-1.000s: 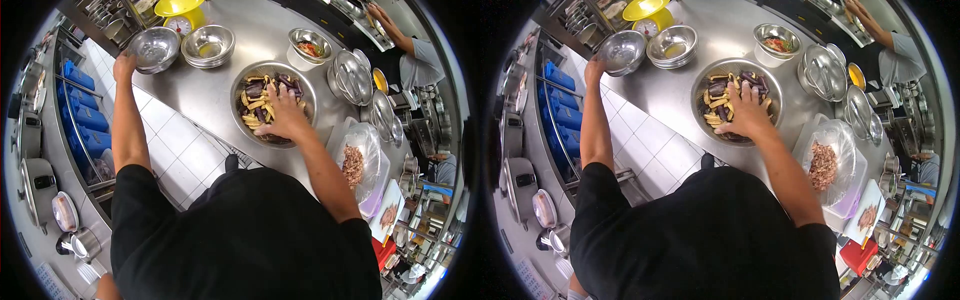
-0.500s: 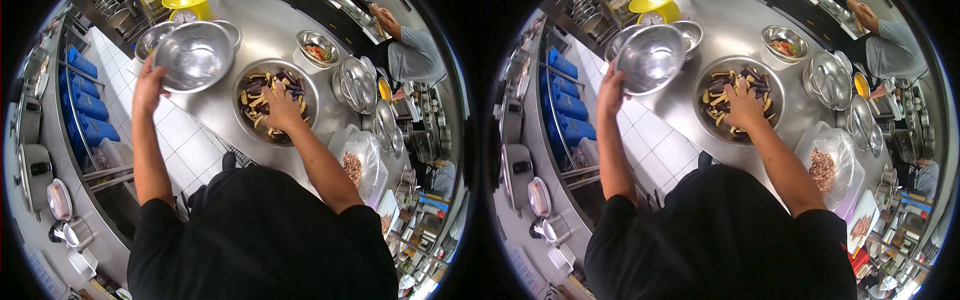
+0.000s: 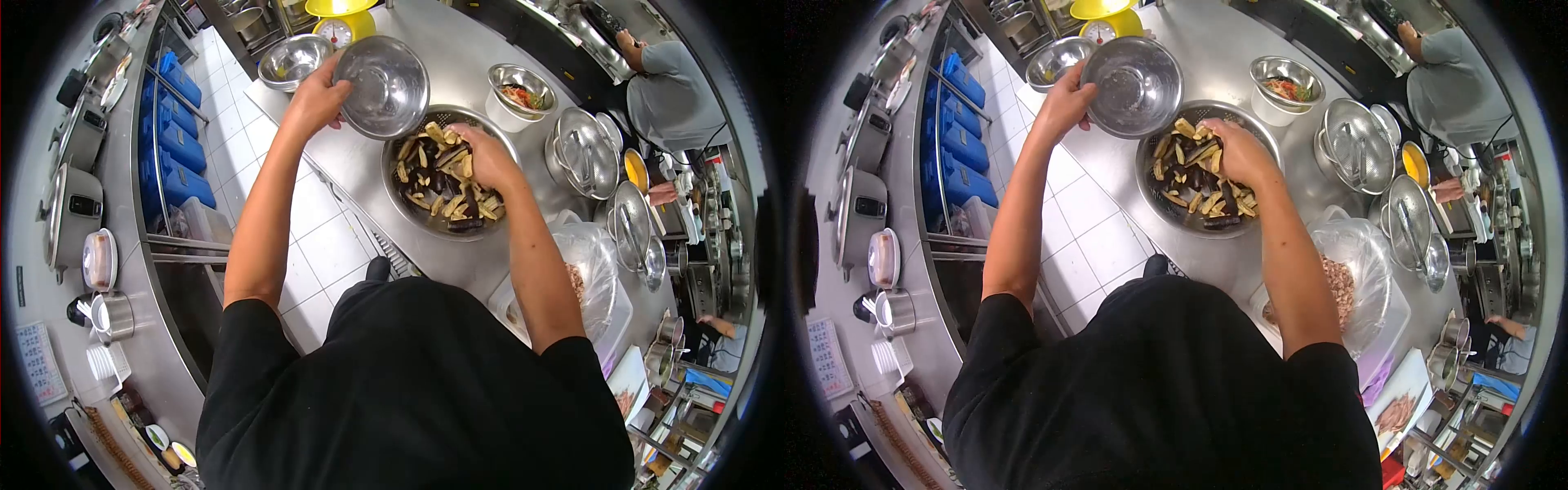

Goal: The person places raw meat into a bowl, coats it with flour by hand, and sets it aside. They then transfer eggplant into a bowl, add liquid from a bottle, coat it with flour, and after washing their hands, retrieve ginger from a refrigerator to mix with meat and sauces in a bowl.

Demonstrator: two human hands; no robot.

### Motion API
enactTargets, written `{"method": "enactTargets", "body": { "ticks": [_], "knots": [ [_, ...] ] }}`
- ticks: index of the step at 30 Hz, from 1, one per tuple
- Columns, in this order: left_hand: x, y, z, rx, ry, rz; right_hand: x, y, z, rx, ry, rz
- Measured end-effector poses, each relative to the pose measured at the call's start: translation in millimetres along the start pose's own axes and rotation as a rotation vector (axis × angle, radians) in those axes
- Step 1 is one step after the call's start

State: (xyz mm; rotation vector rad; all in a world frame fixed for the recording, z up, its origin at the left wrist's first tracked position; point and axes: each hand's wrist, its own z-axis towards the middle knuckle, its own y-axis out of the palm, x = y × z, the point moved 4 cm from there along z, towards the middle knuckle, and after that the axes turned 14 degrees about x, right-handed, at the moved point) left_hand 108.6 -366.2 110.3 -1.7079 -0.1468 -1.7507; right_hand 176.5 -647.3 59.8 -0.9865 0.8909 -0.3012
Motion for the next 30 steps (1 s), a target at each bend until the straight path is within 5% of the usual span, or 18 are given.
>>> {"method": "enactTargets", "body": {
  "ticks": [5,9,16,20,23,30],
  "knots": [
    [6.8,40.7,-30.4,-0.217,-0.118,-0.009,-43.0,-37.9,27.0,-0.171,-0.112,0.084],
    [9.7,77.6,-69.4,-0.354,-0.292,-0.319,-62.7,-19.7,49.6,-0.474,0.052,-0.351],
    [-18.5,95.9,-96.2,-0.210,-0.432,-0.673,-55.2,-52.1,63.0,-0.277,0.162,0.240],
    [-23.6,100.6,-94.6,-0.180,-0.432,-0.895,-31.5,-104.7,60.3,0.275,-0.058,0.159],
    [-27.4,76.1,-65.7,-0.186,-0.386,-1.008,-17.0,-133.4,41.3,0.399,0.038,0.165],
    [-33.0,-32.5,133.1,0.074,-0.196,-0.884,-15.8,-50.8,-6.7,-0.045,0.294,-0.158]
  ]
}}
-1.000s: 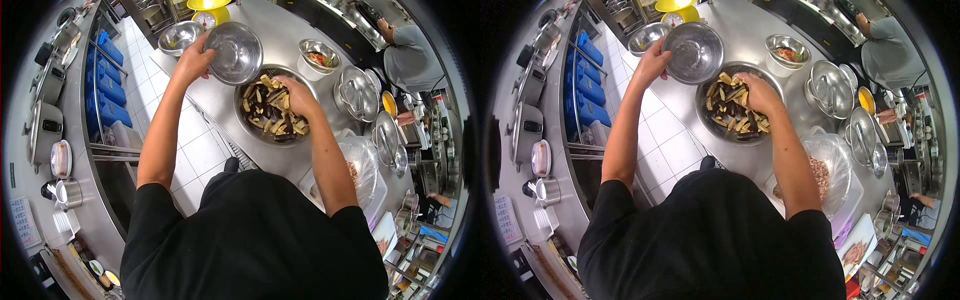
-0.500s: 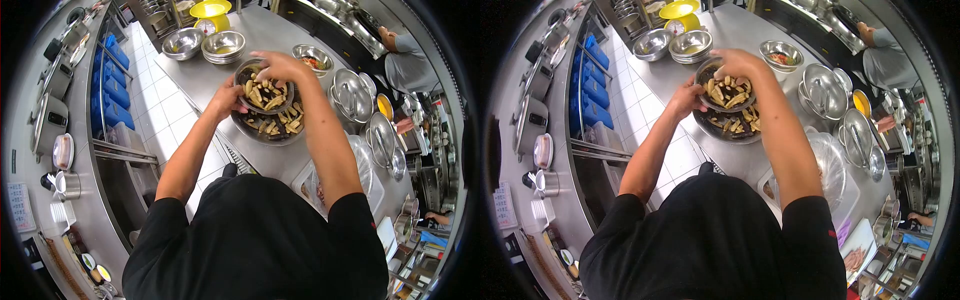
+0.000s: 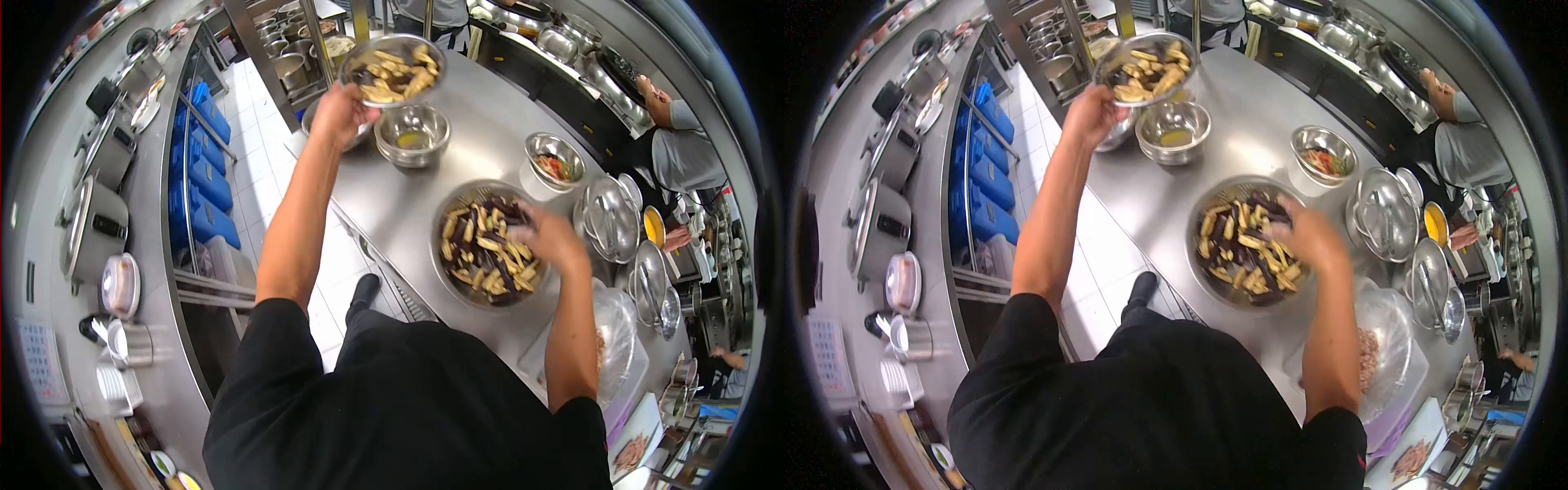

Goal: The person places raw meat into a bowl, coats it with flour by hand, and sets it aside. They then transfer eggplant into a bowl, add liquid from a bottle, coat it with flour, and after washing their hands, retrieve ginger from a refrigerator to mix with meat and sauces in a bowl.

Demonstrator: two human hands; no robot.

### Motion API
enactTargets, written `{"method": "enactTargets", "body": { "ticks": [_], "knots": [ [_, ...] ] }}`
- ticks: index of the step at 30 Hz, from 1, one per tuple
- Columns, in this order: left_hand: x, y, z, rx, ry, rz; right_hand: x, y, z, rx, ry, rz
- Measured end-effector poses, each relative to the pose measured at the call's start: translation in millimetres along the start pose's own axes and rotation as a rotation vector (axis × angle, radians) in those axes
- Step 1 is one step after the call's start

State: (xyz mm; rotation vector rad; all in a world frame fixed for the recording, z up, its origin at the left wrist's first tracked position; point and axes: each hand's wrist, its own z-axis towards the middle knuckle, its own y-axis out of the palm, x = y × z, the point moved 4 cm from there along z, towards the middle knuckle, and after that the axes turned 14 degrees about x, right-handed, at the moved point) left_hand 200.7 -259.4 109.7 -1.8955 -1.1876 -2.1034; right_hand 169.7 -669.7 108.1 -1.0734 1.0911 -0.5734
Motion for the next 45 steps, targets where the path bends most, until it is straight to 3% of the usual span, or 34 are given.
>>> {"method": "enactTargets", "body": {
  "ticks": [3,6,7,9,11,14,18,21,24,28,31,32,35,37,38,39,40,41,42,43,45],
  "knots": [
    [22.0,-6.8,89.7,0.042,0.028,0.180,-9.5,47.0,-11.7,-0.054,0.067,-0.075],
    [19.2,-7.7,148.2,0.025,-0.051,0.296,-26.4,76.6,-24.6,-0.097,0.177,-0.240],
    [11.5,-10.4,165.4,0.001,-0.170,0.307,-32.4,86.0,-26.9,-0.103,0.209,-0.306],
    [6.9,-10.3,188.9,-0.024,-0.188,0.278,-32.4,101.3,-31.6,0.035,0.212,-0.420],
    [4.7,-12.9,193.5,-0.059,-0.194,0.278,-32.1,107.2,-41.4,0.186,0.196,-0.450],
    [16.6,-11.3,183.6,-0.094,-0.191,0.280,-46.3,104.1,-41.7,0.209,0.283,-0.507],
    [12.4,-16.5,190.4,-0.103,-0.180,0.275,-48.0,111.5,-38.4,0.322,0.237,-0.489],
    [12.2,-18.8,185.9,-0.098,-0.168,0.248,-33.3,111.8,-36.9,0.392,0.299,-0.284],
    [14.3,-14.5,186.8,-0.068,-0.183,0.258,-26.8,101.7,-40.4,0.376,0.492,-0.274],
    [7.0,-15.5,186.2,-0.065,-0.180,0.210,-37.1,98.6,-45.9,0.284,0.428,-0.387],
    [4.3,-16.6,174.5,-0.004,-0.138,0.180,-65.2,98.4,-39.3,0.170,0.551,-0.428],
    [5.0,-15.4,170.9,0.004,-0.123,0.171,-67.0,101.4,-39.6,0.173,0.503,-0.491],
    [1.8,-21.6,187.0,0.043,-0.064,0.152,-26.1,136.9,-42.6,0.108,0.400,-0.626],
    [-4.2,-17.5,195.3,-0.008,-0.052,0.115,-53.9,113.1,-37.9,0.042,0.509,-0.649],
    [-9.7,-20.8,200.8,-0.063,-0.085,0.112,-51.8,112.2,-44.9,0.167,0.543,-0.663],
    [-28.0,-30.4,229.6,-0.211,0.102,0.401,-46.0,112.1,-52.7,0.285,0.576,-0.686],
    [-28.5,-30.0,232.0,-0.218,-0.010,0.280,-43.2,112.5,-51.5,0.184,0.655,-0.556],
    [-28.5,-30.1,233.0,-0.214,-0.125,0.156,-23.2,128.3,-53.6,0.213,0.588,-0.622],
    [-28.0,-31.1,233.1,-0.200,-0.238,0.037,-17.4,131.6,-51.4,0.247,0.649,-0.746],
    [-17.6,-26.4,222.5,-0.172,-0.120,0.067,-20.8,125.8,-46.6,0.248,0.692,-0.626],
    [-10.8,-20.5,214.7,-0.237,-0.162,0.108,-31.3,118.1,-44.1,0.206,0.743,-0.574]
  ]
}}
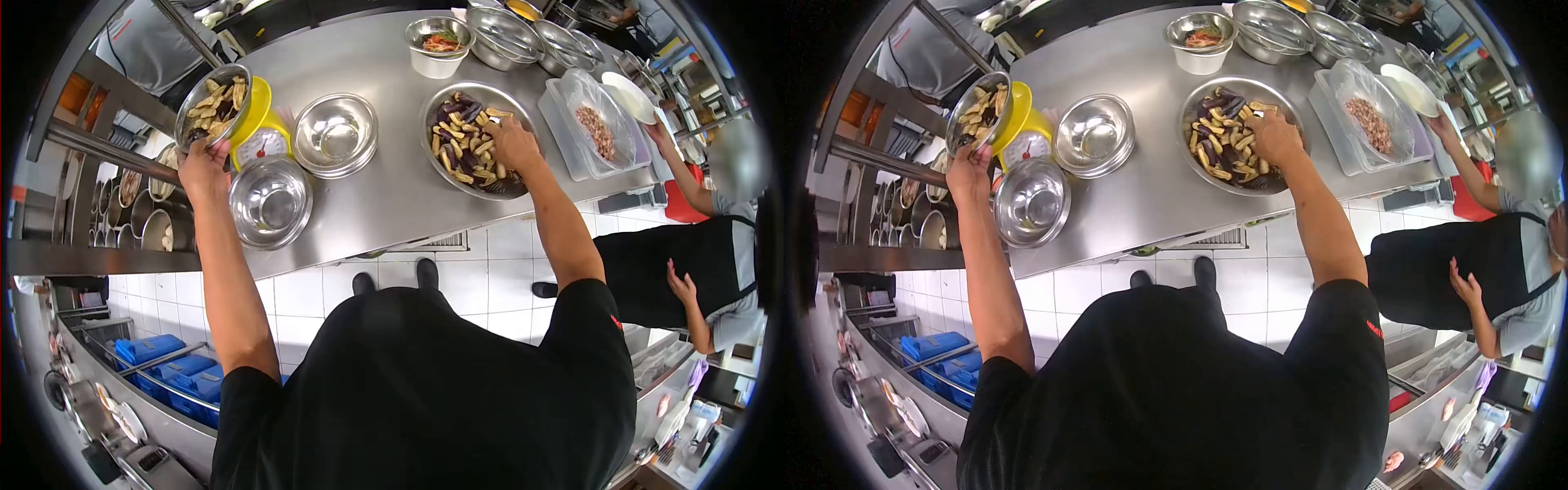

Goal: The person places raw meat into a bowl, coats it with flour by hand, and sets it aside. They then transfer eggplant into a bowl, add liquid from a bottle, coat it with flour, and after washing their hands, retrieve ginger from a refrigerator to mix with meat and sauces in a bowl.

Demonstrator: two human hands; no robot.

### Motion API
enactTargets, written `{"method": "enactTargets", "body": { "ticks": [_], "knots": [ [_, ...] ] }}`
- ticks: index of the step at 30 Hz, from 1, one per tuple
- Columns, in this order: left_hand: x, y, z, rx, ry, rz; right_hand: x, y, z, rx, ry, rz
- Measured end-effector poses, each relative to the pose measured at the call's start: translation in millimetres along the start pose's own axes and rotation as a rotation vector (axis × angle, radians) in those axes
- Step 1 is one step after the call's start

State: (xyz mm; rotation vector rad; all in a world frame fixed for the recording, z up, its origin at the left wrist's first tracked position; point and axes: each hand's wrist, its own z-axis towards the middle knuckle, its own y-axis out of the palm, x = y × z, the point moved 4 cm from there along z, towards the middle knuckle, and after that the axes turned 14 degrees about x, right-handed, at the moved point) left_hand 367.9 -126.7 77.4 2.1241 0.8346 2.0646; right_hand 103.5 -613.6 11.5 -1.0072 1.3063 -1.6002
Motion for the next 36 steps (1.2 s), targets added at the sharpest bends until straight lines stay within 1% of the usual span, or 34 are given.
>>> {"method": "enactTargets", "body": {
  "ticks": [1,2,5,6,9,10,12,13,14,15,16,19,21,22,23,24,25,26,28,30,31,33,34,35,36],
  "knots": [
    [-0.8,-3.7,3.7,0.029,-0.022,0.017,-2.2,0.2,6.3,-0.027,-0.001,0.017],
    [-1.4,-5.3,6.3,0.009,-0.010,0.023,6.7,6.3,13.0,-0.025,0.049,0.054],
    [0.9,-4.8,2.2,-0.016,0.034,0.035,31.4,0.8,25.4,0.011,0.043,0.405],
    [2.1,-2.2,-3.1,-0.009,0.054,0.038,33.6,-6.2,27.3,-0.042,0.089,0.323],
    [6.9,5.8,-17.4,0.015,0.095,0.036,16.9,-34.1,11.2,-0.254,0.275,0.438],
    [8.2,7.0,-22.6,0.023,0.104,0.034,11.8,-32.8,10.8,-0.201,0.224,0.405],
    [11.2,11.4,-34.9,-0.022,0.081,0.060,8.7,-18.2,4.8,-0.094,0.131,0.330],
    [13.4,12.7,-42.2,-0.042,0.068,0.070,19.8,40.1,8.8,0.119,-0.131,0.294],
    [16.1,20.4,-53.1,-0.138,0.042,0.031,8.0,33.9,0.7,0.104,0.006,0.201],
    [17.1,26.6,-66.2,-0.166,0.032,0.029,-12.2,16.7,-4.7,0.082,0.133,0.106],
    [16.1,31.2,-81.1,-0.193,0.018,0.031,-20.3,8.9,-4.5,0.092,0.170,0.134],
    [10.8,37.4,-113.1,-0.277,-0.056,0.088,-16.0,52.4,10.4,0.153,0.078,0.102],
    [-1.6,45.2,-137.0,-0.343,-0.117,0.062,-2.8,41.1,15.1,0.174,0.091,0.192],
    [-5.8,50.6,-149.0,-0.367,-0.145,0.083,6.0,36.2,22.6,0.061,0.162,0.231],
    [-6.9,54.5,-160.6,-0.383,-0.165,0.111,21.9,26.8,17.5,0.047,0.244,0.381],
    [-6.8,56.2,-167.9,-0.387,-0.178,0.143,26.3,-5.1,12.0,0.033,0.312,0.541],
    [-13.4,52.9,-170.8,-0.410,-0.164,0.226,25.5,-20.8,9.5,0.012,0.366,0.707],
    [-17.3,56.8,-178.9,-0.448,-0.196,0.253,36.5,-17.5,18.2,0.010,0.374,0.821],
    [-31.7,64.3,-191.9,-0.482,-0.254,0.286,15.8,-90.3,10.4,0.124,0.318,0.878],
    [-55.7,69.3,-196.5,-0.540,-0.294,0.292,-8.1,-125.0,26.8,0.187,0.063,0.970],
    [-69.7,81.3,-205.7,-0.623,-0.330,0.288,-23.4,-137.3,29.9,0.313,-0.149,0.825],
    [-76.7,96.0,-218.5,-0.697,-0.375,0.248,-64.5,-158.9,25.7,0.031,-0.085,0.797],
    [-80.1,101.1,-223.9,-0.737,-0.401,0.226,-85.2,-179.6,14.6,-0.170,-0.013,0.698],
    [-83.3,103.5,-224.8,-0.741,-0.406,0.224,-99.2,-184.4,11.3,-0.227,-0.028,0.708],
    [-83.9,106.7,-225.8,-0.745,-0.405,0.220,-100.4,-184.3,12.1,-0.207,-0.054,0.722]
  ]
}}
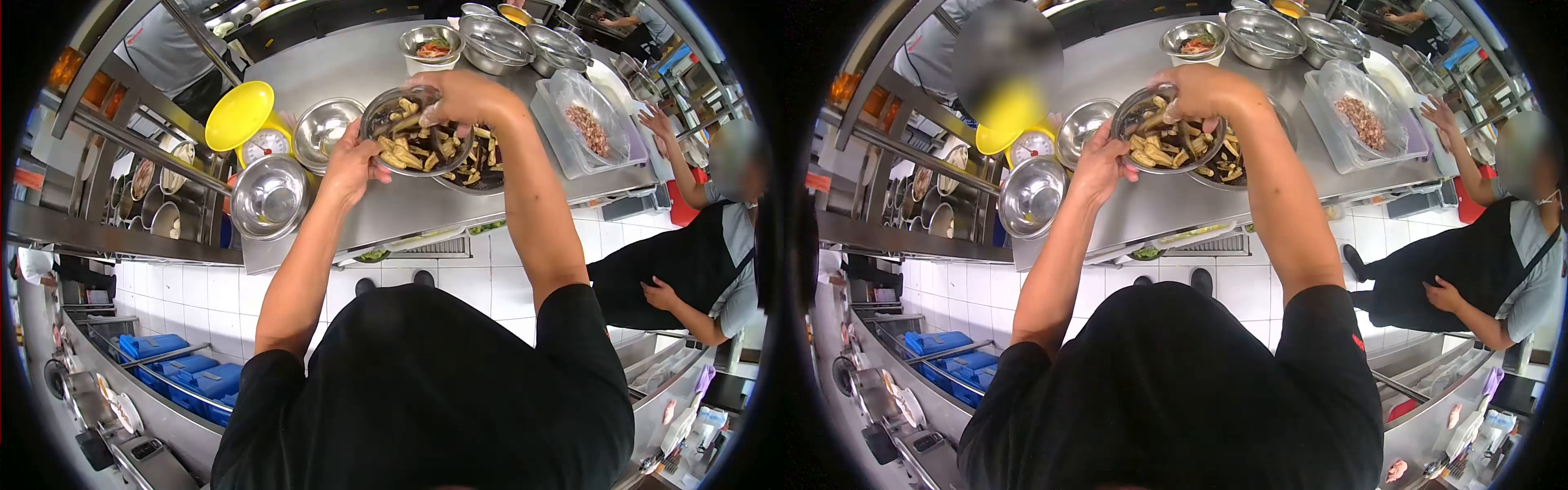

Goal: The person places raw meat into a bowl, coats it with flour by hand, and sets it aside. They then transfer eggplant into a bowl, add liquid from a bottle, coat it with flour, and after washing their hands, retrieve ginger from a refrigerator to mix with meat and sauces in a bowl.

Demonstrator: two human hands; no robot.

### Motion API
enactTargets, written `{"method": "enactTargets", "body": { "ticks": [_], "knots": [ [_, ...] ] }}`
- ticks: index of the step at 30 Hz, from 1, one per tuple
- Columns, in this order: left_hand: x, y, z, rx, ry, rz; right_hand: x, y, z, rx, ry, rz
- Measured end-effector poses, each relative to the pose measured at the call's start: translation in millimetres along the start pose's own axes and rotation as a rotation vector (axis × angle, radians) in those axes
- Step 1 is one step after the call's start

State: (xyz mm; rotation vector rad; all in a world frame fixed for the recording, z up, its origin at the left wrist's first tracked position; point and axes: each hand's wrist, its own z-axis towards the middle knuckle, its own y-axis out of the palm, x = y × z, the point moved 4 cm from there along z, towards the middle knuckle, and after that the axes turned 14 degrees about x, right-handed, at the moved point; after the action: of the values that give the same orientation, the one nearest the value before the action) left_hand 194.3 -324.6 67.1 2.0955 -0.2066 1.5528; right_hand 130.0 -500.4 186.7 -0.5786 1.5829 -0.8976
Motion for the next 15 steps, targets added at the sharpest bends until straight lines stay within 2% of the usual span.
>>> {"method": "enactTargets", "body": {
  "ticks": [1,4,6,7,8,10,11,12,14,15],
  "knots": [
    [1.2,2.6,-0.4,-0.002,0.006,-0.002,-1.1,0.3,2.5,0.010,-0.037,0.010],
    [15.1,-4.9,-5.6,0.035,0.041,-0.057,17.2,-23.0,5.1,0.293,-0.076,0.261],
    [35.7,-22.3,-7.8,0.042,0.087,-0.122,29.3,-44.0,-3.1,0.485,-0.062,0.178],
    [50.6,-37.5,-11.7,0.122,0.135,-0.140,50.8,-46.6,-2.2,0.549,-0.110,0.205],
    [65.9,-50.1,-15.7,0.196,0.182,-0.159,61.7,-43.5,-12.5,0.571,-0.044,0.234],
    [84.8,-86.7,-5.8,0.325,0.253,-0.152,121.2,-24.4,-11.0,0.471,-0.034,-0.054],
    [97.1,-105.4,-1.5,0.327,0.328,-0.166,136.5,-12.2,-18.1,0.398,0.010,-0.075],
    [108.1,-121.6,-2.9,0.420,0.361,-0.090,144.6,-1.5,-29.1,0.326,0.054,-0.100],
    [124.0,-149.3,-3.2,0.567,0.409,-0.044,147.0,10.7,-47.8,0.303,0.188,0.070],
    [125.6,-164.7,1.7,0.617,0.423,-0.071,151.1,17.0,-50.4,0.311,0.173,0.078]
  ]
}}
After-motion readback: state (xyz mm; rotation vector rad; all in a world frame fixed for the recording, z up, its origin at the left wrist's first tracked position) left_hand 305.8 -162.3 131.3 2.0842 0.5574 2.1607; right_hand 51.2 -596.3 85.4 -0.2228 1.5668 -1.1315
